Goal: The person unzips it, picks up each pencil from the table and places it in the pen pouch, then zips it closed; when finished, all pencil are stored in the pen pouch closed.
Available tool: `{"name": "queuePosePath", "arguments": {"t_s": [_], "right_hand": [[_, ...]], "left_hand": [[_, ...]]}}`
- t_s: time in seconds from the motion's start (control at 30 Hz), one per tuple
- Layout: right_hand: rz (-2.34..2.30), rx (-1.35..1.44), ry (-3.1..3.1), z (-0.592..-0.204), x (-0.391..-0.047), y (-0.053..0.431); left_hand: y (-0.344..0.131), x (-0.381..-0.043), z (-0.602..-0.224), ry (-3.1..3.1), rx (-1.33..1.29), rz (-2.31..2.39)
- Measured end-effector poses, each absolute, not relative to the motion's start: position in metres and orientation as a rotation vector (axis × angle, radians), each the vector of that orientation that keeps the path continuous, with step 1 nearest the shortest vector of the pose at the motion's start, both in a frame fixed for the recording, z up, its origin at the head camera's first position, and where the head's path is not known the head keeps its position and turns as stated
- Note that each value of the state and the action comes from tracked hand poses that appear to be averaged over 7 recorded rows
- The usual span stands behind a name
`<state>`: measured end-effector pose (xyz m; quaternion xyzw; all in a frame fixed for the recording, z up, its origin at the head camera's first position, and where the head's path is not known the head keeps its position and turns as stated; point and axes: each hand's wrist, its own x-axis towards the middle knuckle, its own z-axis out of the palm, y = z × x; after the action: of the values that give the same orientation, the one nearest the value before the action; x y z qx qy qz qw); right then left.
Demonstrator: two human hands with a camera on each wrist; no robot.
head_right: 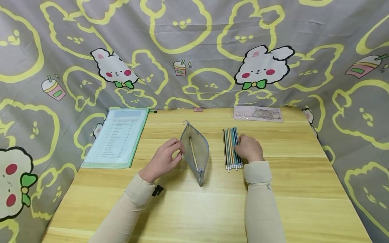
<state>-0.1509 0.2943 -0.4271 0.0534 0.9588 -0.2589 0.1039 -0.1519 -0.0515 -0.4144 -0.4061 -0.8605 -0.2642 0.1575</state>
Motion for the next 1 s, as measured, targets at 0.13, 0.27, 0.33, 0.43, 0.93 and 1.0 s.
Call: {"name": "queuePosePath", "arguments": {"t_s": [0.13, 0.27, 0.33, 0.43, 0.93, 1.0], "right_hand": [[-0.753, 0.149, 2.826, -0.4274, -0.1501, 0.2956], [-0.751, 0.159, 2.824, -0.4283, -0.1494, 0.2957], [-0.751, 0.167, 2.828, -0.4288, -0.1497, 0.2952], [-0.75, 0.173, 2.839, -0.4296, -0.1505, 0.2946], [-0.709, 0.282, 2.865, -0.4318, -0.148, 0.2998], [-0.717, 0.294, 2.855, -0.4322, -0.148, 0.3005]], "left_hand": [[-0.0511, -0.1518, -0.4145, -2.472, -1.161, -0.76], [-0.0507, -0.1518, -0.4147, -2.481, -1.164, -0.765], [-0.0504, -0.1517, -0.4144, -2.479, -1.165, -0.767], [-0.0495, -0.1517, -0.4135, -2.473, -1.17, -0.767], [-0.0462, -0.1528, -0.413, -2.477, -1.165, -0.756], [-0.0458, -0.1525, -0.4129, -2.473, -1.165, -0.754]]}}
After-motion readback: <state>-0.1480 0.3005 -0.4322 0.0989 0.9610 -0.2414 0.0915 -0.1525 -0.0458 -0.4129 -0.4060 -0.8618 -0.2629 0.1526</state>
